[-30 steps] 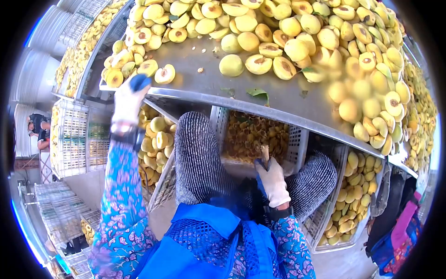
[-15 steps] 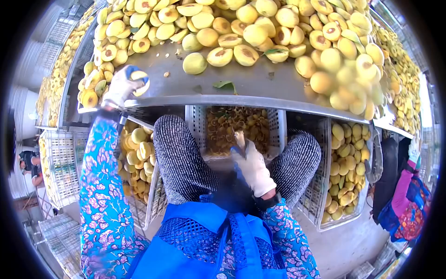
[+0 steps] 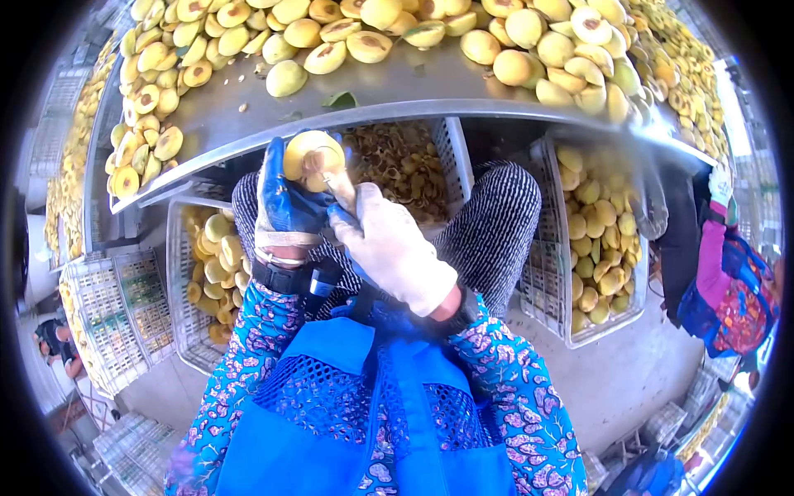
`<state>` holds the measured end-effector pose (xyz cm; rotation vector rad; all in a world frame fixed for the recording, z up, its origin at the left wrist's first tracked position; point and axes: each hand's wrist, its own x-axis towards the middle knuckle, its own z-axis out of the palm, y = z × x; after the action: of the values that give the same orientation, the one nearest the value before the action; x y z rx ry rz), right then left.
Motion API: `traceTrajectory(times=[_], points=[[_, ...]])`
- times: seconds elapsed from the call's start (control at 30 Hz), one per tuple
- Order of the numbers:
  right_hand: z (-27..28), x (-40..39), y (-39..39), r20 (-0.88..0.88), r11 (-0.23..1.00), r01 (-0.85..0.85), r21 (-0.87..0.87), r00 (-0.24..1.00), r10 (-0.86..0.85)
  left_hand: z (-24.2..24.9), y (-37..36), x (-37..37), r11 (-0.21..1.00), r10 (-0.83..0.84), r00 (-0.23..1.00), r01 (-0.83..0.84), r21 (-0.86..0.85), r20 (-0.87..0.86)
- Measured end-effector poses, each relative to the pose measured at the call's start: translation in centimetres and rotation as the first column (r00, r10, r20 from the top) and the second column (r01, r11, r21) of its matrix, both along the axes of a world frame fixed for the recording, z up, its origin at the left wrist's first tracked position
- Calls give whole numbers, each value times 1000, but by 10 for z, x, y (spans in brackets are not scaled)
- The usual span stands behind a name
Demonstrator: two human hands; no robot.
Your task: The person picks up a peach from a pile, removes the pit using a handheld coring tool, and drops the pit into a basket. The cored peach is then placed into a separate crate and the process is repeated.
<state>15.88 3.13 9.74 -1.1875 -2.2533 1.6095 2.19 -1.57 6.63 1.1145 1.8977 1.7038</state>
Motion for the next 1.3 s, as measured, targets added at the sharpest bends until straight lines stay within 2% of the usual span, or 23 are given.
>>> traceTrajectory(times=[0.03, 0.17, 0.27, 0.3, 0.33, 0.4, 0.47, 0.57, 0.63, 0.7, 0.73, 0.8, 0.87, 0.9, 0.93, 1.0, 1.03, 1.07, 1.13, 1.17, 1.2, 1.27, 1.3], points=[[2, 0, -1, 39, 999, -16, 34, 999, 14, -8, 3, -1, 999, -43, 980, 36, 35, 195], [-9, 5, -6, 20, 993, -23, 116, 1000, 21, -22, 0, -1, 997, -81, 997, 81, 9, -10], [-17, 7, -8, 8, 992, -29, 124, 1000, 28, -15, 3, 7, 990, -130, 982, 121, 72, 134], [-20, 8, -10, 5, 992, -38, 119, 999, 38, -14, 3, 8, 975, -196, 889, 131, 180, 414], [-21, 8, -12, 1, 993, -48, 111, 999, 48, -14, 3, 7, 954, -270, 713, 105, 282, 647], [-19, 6, -16, 42, 998, -55, 39, 998, 54, -6, 7, 10, 968, -205, 312, -73, 238, 928], [-20, 6, -20, 71, 998, -64, -5, 995, 64, -45, 7, 0, 993, 46, 485, -120, 14, 873], [-23, 10, -21, 74, 992, -74, -103, 994, 82, -32, 7, 6, 997, 67, 577, -61, -39, 814], [-22, 10, -11, 24, 962, -78, -260, 996, 87, -32, 7, 7, 998, 26, 506, -63, 7, 862], [-19, 12, -8, -93, 833, 73, -548, 985, -148, -28, 7, 10, 992, -22, 424, -100, 71, 906], [-14, 12, -9, -110, 734, 189, -653, 935, -338, -32, 9, 8, 973, -193, 332, -57, 224, 924], [-19, 10, -5, -138, 631, 268, -729, 844, -518, -25, 9, 13, 967, -210, 317, -75, 245, 925], [-20, 9, -1, -122, 690, 259, -676, 884, -452, -20, 2, 22, 982, -180, 823, 125, 138, 538], [-21, 8, 0, -111, 672, 288, -682, 868, -484, -16, -3, 27, 981, -196, 950, 190, 48, 243], [-24, 9, 3, -136, 726, 305, -617, 867, -480, -9, -7, 24, 971, -222, 973, 225, -74, 56], [-33, 9, 12, -193, 817, 329, -474, 866, -461, -9, -8, 23, 961, -277, 939, 277, 28, 205], [-30, 11, 19, -114, 915, 297, -274, 935, -337, -15, -9, 15, 941, -308, 745, 330, 75, 592], [-38, 12, 24, -150, 980, 200, -7, 968, -199, -20, -10, 7, 954, -216, 433, 285, 95, 875], [-34, 12, 29, -40, 964, -40, 261, 998, 53, -22, -11, 3, 934, -118, 535, 347, -90, 836], [-32, 10, 30, -65, 980, 20, 196, 998, -8, -17, -14, 4, 862, -377, 853, 466, -200, 361], [-31, 8, 31, -83, 988, 80, 130, 994, -70, -20, -12, 4, 889, -288, 746, 442, -123, 601], [-37, 6, 29, -164, 955, 293, 41, 945, -283, -27, -9, 2, 946, -107, 345, 324, -11, 933], [-37, 8, 27, -163, 935, 351, -44, 921, -353, -25, -7, 10, 965, -125, 494, 262, -11, 860]])
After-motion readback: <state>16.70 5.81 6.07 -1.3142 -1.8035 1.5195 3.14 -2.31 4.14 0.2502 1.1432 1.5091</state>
